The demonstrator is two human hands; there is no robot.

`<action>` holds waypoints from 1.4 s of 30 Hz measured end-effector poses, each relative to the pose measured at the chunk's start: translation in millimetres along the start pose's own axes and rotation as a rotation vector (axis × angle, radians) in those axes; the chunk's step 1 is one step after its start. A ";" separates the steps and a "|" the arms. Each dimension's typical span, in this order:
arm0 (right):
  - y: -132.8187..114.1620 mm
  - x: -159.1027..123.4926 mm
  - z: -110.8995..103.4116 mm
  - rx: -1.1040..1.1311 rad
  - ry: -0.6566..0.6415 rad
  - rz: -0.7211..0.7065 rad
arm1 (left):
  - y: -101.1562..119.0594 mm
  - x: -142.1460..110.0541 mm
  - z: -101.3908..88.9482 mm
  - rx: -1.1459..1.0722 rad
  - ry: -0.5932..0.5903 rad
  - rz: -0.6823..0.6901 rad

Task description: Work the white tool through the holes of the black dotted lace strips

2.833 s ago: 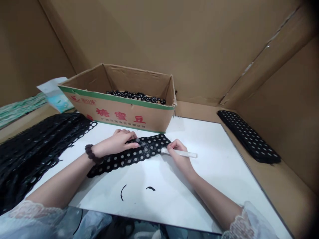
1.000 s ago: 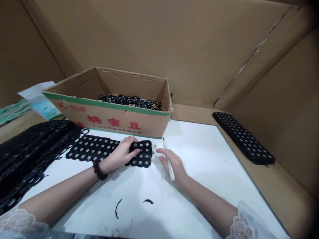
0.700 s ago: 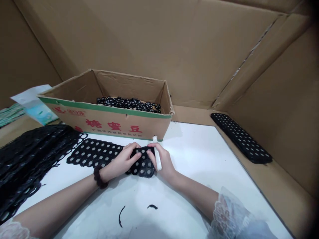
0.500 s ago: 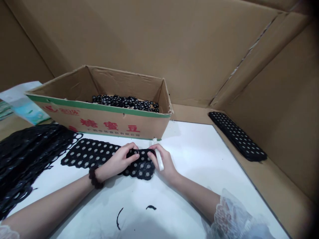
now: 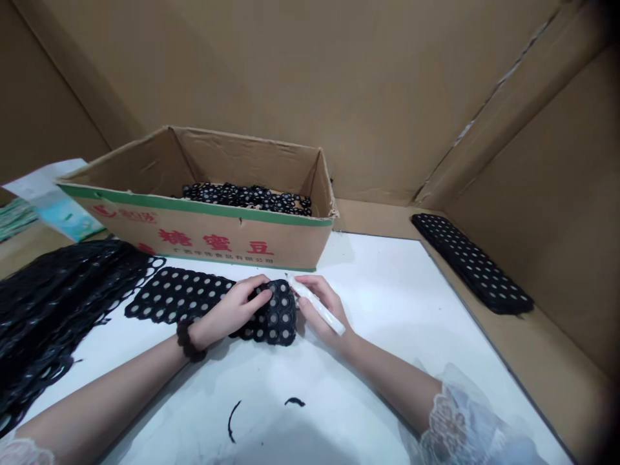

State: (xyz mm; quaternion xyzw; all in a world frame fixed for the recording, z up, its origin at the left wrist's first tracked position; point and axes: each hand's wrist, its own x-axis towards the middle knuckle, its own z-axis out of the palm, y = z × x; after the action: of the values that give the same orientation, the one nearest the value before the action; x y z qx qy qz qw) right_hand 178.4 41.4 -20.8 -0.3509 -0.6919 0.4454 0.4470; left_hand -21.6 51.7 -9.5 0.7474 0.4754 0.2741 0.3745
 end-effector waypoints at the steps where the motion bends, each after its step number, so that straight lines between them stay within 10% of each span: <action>1: -1.3 0.2 -0.4 -0.001 -0.003 0.004 | 0.4 -0.1 -0.2 -0.003 0.000 -0.005; 24: 2.3 13.4 5.8 0.300 0.029 0.290 | -1.9 -3.7 -10.1 -0.060 -0.078 -0.026; 42: 7.6 2.5 8.8 0.111 -0.037 0.027 | 0.2 -0.8 -5.9 0.189 -0.098 0.175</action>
State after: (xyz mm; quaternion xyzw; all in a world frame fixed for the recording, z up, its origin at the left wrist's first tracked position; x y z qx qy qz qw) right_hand 170.0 43.7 -29.0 -0.3267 -0.6693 0.4954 0.4470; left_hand -26.4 52.6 -6.1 0.8305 0.4131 0.2230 0.2998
